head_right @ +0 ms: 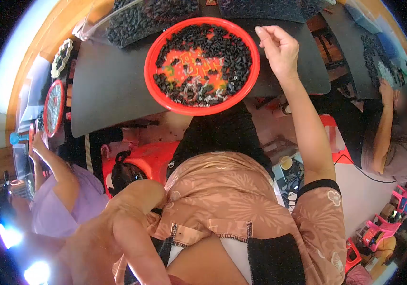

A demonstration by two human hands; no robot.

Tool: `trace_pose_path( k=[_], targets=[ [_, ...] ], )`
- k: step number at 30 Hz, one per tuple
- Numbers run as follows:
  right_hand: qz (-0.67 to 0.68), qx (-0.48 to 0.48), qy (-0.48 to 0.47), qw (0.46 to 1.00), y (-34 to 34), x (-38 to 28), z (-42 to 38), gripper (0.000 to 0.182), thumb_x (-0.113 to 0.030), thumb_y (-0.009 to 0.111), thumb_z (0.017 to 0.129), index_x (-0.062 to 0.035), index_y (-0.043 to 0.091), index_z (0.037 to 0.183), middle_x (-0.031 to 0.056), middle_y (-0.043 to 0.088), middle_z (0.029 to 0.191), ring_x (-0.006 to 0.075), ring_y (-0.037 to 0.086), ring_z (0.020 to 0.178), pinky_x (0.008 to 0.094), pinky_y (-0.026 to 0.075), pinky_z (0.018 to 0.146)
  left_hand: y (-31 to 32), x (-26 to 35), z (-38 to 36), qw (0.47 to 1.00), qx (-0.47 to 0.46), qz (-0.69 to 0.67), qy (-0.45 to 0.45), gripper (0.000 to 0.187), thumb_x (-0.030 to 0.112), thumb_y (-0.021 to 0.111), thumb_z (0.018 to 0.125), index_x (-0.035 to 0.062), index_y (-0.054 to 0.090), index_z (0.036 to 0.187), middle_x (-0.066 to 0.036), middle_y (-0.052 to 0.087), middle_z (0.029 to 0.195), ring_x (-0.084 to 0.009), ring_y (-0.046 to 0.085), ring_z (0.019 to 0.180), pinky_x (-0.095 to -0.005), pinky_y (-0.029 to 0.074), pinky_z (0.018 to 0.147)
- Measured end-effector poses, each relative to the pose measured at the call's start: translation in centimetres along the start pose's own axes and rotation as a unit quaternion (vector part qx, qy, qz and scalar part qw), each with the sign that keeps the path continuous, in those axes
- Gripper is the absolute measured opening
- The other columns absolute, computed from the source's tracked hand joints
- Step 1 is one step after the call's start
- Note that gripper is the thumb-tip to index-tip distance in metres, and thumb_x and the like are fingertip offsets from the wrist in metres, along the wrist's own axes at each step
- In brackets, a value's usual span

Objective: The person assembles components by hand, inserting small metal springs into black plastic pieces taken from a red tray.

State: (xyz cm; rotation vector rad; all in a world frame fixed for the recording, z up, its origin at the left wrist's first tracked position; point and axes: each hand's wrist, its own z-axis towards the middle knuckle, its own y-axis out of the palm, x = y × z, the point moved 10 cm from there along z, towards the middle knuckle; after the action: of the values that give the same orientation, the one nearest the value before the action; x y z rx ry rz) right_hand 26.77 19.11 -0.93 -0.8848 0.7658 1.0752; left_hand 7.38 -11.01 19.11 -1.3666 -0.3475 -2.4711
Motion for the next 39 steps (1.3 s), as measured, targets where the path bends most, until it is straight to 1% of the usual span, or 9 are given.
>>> trace_pose_path(
  k=[3,10,13,16,21,28,34,36,39],
  targets=[
    [0.014,0.005,0.011,1.0,-0.1,0.4,-0.1,0.018,-0.022,0.071,0.089,-0.0034,0.07,0.092,-0.0036,0.06,0.066,0.0007,0.049,0.057,0.0171,0.037,0.05,1.5,-0.5,-0.9,1.0,-0.008,-0.009,0.001,0.022,0.028,0.059,0.093,0.0083,0.054,0.102,-0.01,0.051,0.093,-0.02,0.046,0.077,-0.0316,0.036,0.069],
    [0.016,-0.002,-0.013,1.0,-0.3,0.6,0.1,0.021,-0.025,0.071,0.088,-0.0042,0.071,0.091,-0.0035,0.062,0.067,0.0014,0.052,0.058,0.018,0.04,0.052,4.6,-1.1,-1.9,1.0,-0.01,-0.009,0.003,0.02,0.027,0.056,0.094,0.0083,0.053,0.101,-0.008,0.049,0.088,-0.0184,0.044,0.076,-0.0313,0.035,0.069],
    [0.024,0.009,-0.042,0.999,-0.1,0.6,0.1,0.017,-0.021,0.07,0.089,-0.0053,0.071,0.096,-0.0046,0.058,0.067,0.0003,0.043,0.052,0.0168,0.032,0.046,5.4,-0.7,-1.7,1.0,0.006,0.01,0.002,0.019,0.026,0.056,0.095,0.0083,0.053,0.101,-0.007,0.048,0.086,-0.0177,0.043,0.075,-0.0311,0.034,0.069],
    [-0.014,0.004,-0.055,0.998,-0.2,0.1,0.2,0.022,-0.025,0.071,0.088,-0.0029,0.071,0.092,-0.0014,0.065,0.069,0.0034,0.057,0.062,0.0203,0.047,0.059,6.2,0.3,-1.0,0.999,0.023,0.038,0.007,0.018,0.025,0.055,0.095,0.0083,0.053,0.101,-0.005,0.047,0.084,-0.0171,0.042,0.074,-0.031,0.033,0.068],
    [-0.019,-0.002,-0.079,0.997,0.2,-1.3,-0.2,0.02,-0.021,0.071,0.088,-0.0017,0.07,0.09,-0.001,0.067,0.071,0.0031,0.059,0.064,0.0197,0.048,0.061,6.4,2.6,0.2,0.991,0.079,0.103,0.039,0.017,0.024,0.053,0.096,0.0083,0.052,0.101,-0.004,0.046,0.08,-0.0159,0.04,0.073,-0.0308,0.032,0.068],
    [0.006,-0.028,-0.073,0.997,0.6,-1.2,-0.3,0.02,-0.021,0.071,0.088,-0.001,0.07,0.093,-0.0014,0.067,0.072,0.0034,0.06,0.066,0.0198,0.049,0.062,2.2,5.8,-0.6,0.95,0.222,0.182,0.125,0.015,0.023,0.051,0.098,0.0082,0.052,0.1,-0.001,0.044,0.074,-0.0143,0.038,0.072,-0.0305,0.03,0.068],
    [-0.002,-0.009,-0.078,0.997,0.0,-1.4,-0.4,0.019,-0.02,0.071,0.088,-0.0012,0.07,0.091,-0.0006,0.068,0.076,0.0042,0.061,0.067,0.0201,0.05,0.063,-6.4,2.8,-6.2,0.863,0.423,0.198,0.192,0.014,0.022,0.049,0.099,0.0082,0.052,0.1,0.001,0.042,0.07,-0.0129,0.036,0.071,-0.0302,0.029,0.068],
    [0.006,-0.01,-0.08,0.997,0.1,-1.6,-0.5,0.018,-0.019,0.071,0.088,-0.0012,0.07,0.091,-0.0003,0.068,0.077,0.0041,0.061,0.067,0.0198,0.05,0.064,-9.0,1.0,-8.6,0.824,0.486,0.189,0.222,0.017,0.022,0.046,0.101,0.0062,0.051,0.104,0.0,0.04,0.058,-0.0112,0.035,0.056,-0.0268,0.028,0.054],
    [0.022,-0.02,-0.094,0.995,0.4,-1.7,-0.5,0.017,-0.017,0.071,0.088,-0.0008,0.07,0.092,-0.0005,0.068,0.077,0.0034,0.061,0.067,0.019,0.05,0.064,-12.3,-2.3,-11.3,0.783,0.575,0.181,0.151,0.015,0.016,0.049,0.099,0.0032,0.056,0.098,0.003,0.032,0.051,-0.0081,0.027,0.045,-0.0245,0.023,0.046]
  ],
)
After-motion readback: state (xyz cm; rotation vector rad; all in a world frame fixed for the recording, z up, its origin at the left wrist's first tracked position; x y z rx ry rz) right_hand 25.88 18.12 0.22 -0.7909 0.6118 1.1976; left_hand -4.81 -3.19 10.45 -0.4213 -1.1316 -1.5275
